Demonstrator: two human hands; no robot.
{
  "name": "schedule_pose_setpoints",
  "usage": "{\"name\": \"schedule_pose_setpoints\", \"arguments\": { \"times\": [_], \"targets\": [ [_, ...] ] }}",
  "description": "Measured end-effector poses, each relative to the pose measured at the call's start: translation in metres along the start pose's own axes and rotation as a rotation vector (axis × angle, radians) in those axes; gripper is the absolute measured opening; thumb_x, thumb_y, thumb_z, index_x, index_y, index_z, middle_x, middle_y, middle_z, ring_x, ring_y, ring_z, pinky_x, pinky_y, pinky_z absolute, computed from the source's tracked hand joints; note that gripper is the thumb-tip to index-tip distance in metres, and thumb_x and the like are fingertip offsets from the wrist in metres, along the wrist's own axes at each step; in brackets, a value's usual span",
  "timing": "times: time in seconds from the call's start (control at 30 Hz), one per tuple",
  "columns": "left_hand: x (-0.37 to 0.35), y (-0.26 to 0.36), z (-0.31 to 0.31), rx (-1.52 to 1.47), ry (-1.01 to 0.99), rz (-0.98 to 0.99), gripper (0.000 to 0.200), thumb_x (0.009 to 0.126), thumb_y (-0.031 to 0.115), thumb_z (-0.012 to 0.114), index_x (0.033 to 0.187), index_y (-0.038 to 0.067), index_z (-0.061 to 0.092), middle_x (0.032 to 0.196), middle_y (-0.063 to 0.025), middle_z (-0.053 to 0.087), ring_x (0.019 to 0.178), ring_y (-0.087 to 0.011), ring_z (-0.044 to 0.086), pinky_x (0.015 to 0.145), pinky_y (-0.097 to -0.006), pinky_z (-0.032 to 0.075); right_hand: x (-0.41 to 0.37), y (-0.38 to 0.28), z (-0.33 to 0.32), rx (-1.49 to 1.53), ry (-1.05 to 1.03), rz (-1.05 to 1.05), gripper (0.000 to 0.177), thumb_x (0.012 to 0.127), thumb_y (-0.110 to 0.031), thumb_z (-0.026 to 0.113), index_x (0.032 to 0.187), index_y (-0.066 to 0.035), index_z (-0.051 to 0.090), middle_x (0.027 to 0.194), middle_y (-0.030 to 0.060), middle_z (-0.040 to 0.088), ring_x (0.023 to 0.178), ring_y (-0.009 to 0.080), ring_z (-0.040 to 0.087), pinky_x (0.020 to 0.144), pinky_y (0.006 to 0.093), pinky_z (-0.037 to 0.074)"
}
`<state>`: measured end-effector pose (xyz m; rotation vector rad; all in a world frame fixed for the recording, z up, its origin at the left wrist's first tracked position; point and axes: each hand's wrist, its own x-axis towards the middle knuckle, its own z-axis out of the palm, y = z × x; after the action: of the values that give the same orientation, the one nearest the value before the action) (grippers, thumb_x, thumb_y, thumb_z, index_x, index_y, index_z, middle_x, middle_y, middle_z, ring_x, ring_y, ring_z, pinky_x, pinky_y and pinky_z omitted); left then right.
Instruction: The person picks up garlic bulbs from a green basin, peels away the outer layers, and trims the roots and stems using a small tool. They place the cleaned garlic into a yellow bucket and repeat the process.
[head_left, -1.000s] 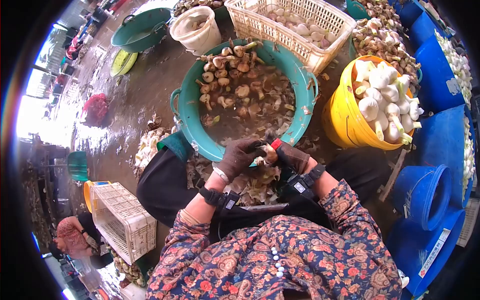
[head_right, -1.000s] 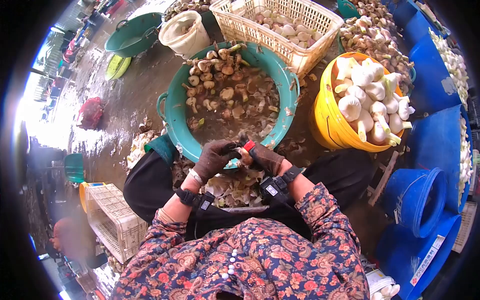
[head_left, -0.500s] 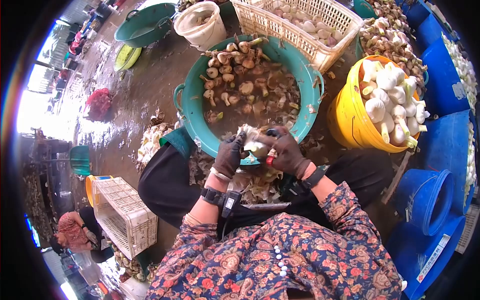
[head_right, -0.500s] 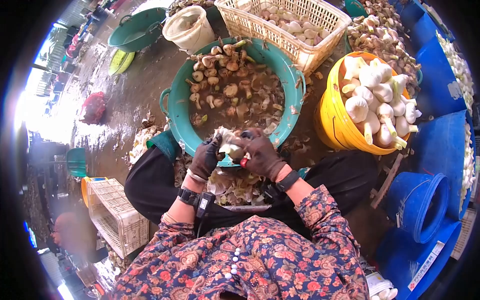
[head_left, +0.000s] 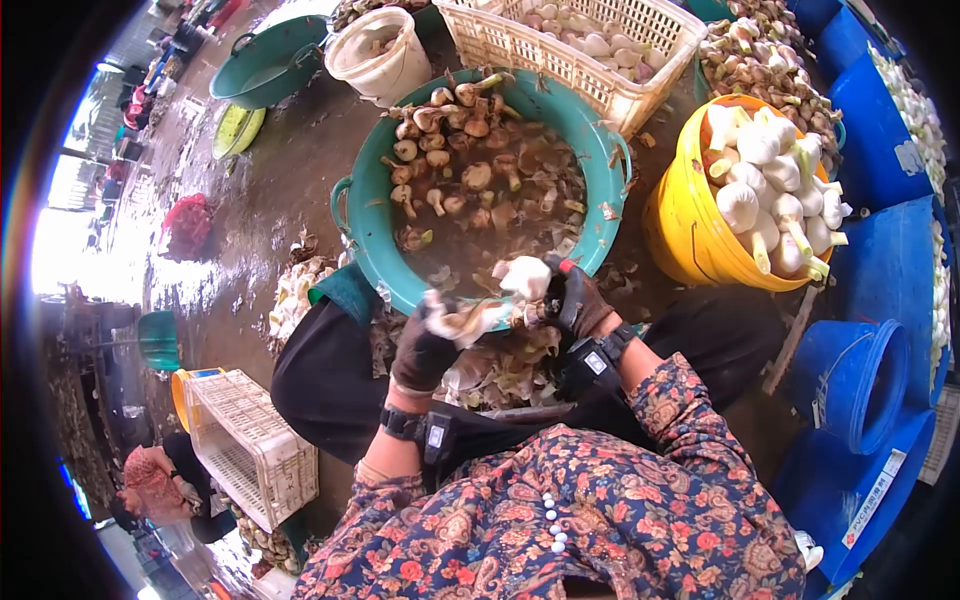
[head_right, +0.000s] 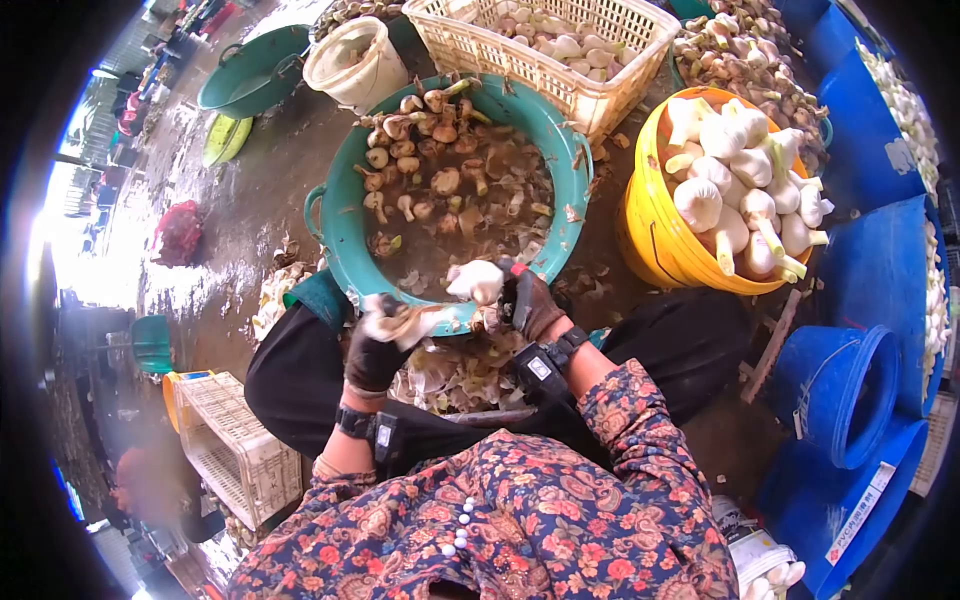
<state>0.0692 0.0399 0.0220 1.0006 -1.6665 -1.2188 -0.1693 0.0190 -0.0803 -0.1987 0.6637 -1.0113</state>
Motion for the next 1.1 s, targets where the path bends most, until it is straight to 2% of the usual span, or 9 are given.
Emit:
{"name": "schedule_pose_setpoints", "arguments": {
  "times": [0.07, 0.2, 0.3, 0.63, 0.7, 0.77, 0.97, 1.03, 1.1],
  "targets": [
    [0.004, 0.033, -0.008, -1.153, 0.071, -0.188, 0.017, 0.087, 0.020, 0.055, 0.091, 0.004, 0.052, 0.088, -0.0063, 0.059, 0.081, -0.0190, 0.060, 0.075, -0.0319, 0.050, -0.010, -0.019, 0.005, 0.169, -0.019, 0.150, 0.034, 0.092, -0.026, 0.040, 0.117, -0.005, 0.051, 0.112, 0.0099, 0.060, 0.100, 0.0244, 0.059, 0.085, 0.0401, 0.049],
    [0.027, 0.053, -0.023, -0.176, -0.301, -0.566, 0.037, 0.081, 0.023, 0.065, 0.107, -0.002, 0.055, 0.099, -0.0101, 0.061, 0.092, -0.0163, 0.058, 0.082, -0.0300, 0.047, -0.008, -0.032, 0.021, 0.276, -0.038, 0.237, 0.036, 0.091, -0.030, 0.044, 0.115, -0.006, 0.054, 0.107, 0.0079, 0.061, 0.093, 0.0219, 0.059, 0.079, 0.0349, 0.048],
    [0.032, 0.018, 0.011, 0.191, -0.016, -0.342, 0.050, 0.072, 0.017, 0.076, 0.113, -0.002, 0.053, 0.105, -0.0072, 0.058, 0.096, -0.0133, 0.053, 0.084, -0.0265, 0.044, -0.032, -0.040, 0.086, -0.221, 0.161, -0.092, 0.036, 0.089, -0.037, 0.049, 0.106, -0.006, 0.059, 0.092, 0.0067, 0.065, 0.072, 0.0168, 0.062, 0.059, 0.0261, 0.049],
    [0.033, 0.007, 0.042, 0.026, -0.166, -0.478, 0.028, 0.075, 0.017, 0.074, 0.093, 0.000, 0.060, 0.078, 0.0011, 0.060, 0.073, -0.0090, 0.056, 0.064, -0.0231, 0.046, -0.004, -0.001, 0.020, -0.256, 0.239, 0.194, 0.037, 0.090, -0.036, 0.045, 0.098, -0.003, 0.061, 0.084, 0.0070, 0.063, 0.071, 0.0177, 0.062, 0.062, 0.0307, 0.051],
    [0.021, 0.039, 0.043, -0.165, -0.367, -0.523, 0.023, 0.079, 0.020, 0.071, 0.087, 0.001, 0.061, 0.073, 0.0025, 0.060, 0.069, -0.0067, 0.053, 0.059, -0.0222, 0.043, -0.008, -0.005, 0.026, 0.169, 0.165, 0.085, 0.038, 0.090, -0.035, 0.043, 0.102, -0.003, 0.059, 0.090, 0.0061, 0.064, 0.077, 0.0176, 0.062, 0.068, 0.0319, 0.051],
    [0.020, 0.058, 0.024, -0.281, -0.589, -0.671, 0.023, 0.079, 0.019, 0.071, 0.088, 0.000, 0.060, 0.076, 0.0016, 0.060, 0.069, -0.0061, 0.052, 0.059, -0.0229, 0.043, -0.001, -0.008, -0.003, -0.230, 0.039, -0.066, 0.040, 0.091, -0.032, 0.033, 0.109, -0.005, 0.057, 0.094, 0.0057, 0.064, 0.082, 0.0173, 0.062, 0.070, 0.0310, 0.052],
    [0.011, 0.006, 0.015, 0.039, -0.223, -0.650, 0.042, 0.079, 0.024, 0.071, 0.108, -0.001, 0.055, 0.090, -0.0056, 0.060, 0.081, -0.0082, 0.056, 0.064, -0.0225, 0.047, -0.010, -0.019, 0.019, 0.427, -0.223, 0.165, 0.035, 0.084, -0.017, 0.049, 0.117, -0.004, 0.051, 0.103, 0.0064, 0.062, 0.091, 0.0158, 0.061, 0.078, 0.0304, 0.051],
    [0.028, 0.009, 0.032, -0.308, 0.100, -0.678, 0.038, 0.081, 0.023, 0.068, 0.108, 0.000, 0.056, 0.087, -0.0042, 0.061, 0.080, -0.0086, 0.057, 0.064, -0.0224, 0.047, -0.025, -0.020, 0.042, -0.738, -0.188, -0.375, 0.042, 0.079, -0.013, 0.056, 0.119, -0.004, 0.049, 0.108, 0.0066, 0.060, 0.098, 0.0174, 0.059, 0.084, 0.0310, 0.049],
    [0.034, -0.005, 0.048, -0.264, 0.142, -0.564, 0.027, 0.083, 0.020, 0.065, 0.101, 0.001, 0.059, 0.084, -0.0022, 0.060, 0.078, -0.0087, 0.057, 0.062, -0.0222, 0.047, -0.026, -0.021, 0.050, -0.285, -0.035, 0.095, 0.048, 0.072, -0.011, 0.062, 0.118, -0.003, 0.051, 0.113, 0.0077, 0.058, 0.103, 0.0223, 0.057, 0.091, 0.0324, 0.046]
  ]
}}
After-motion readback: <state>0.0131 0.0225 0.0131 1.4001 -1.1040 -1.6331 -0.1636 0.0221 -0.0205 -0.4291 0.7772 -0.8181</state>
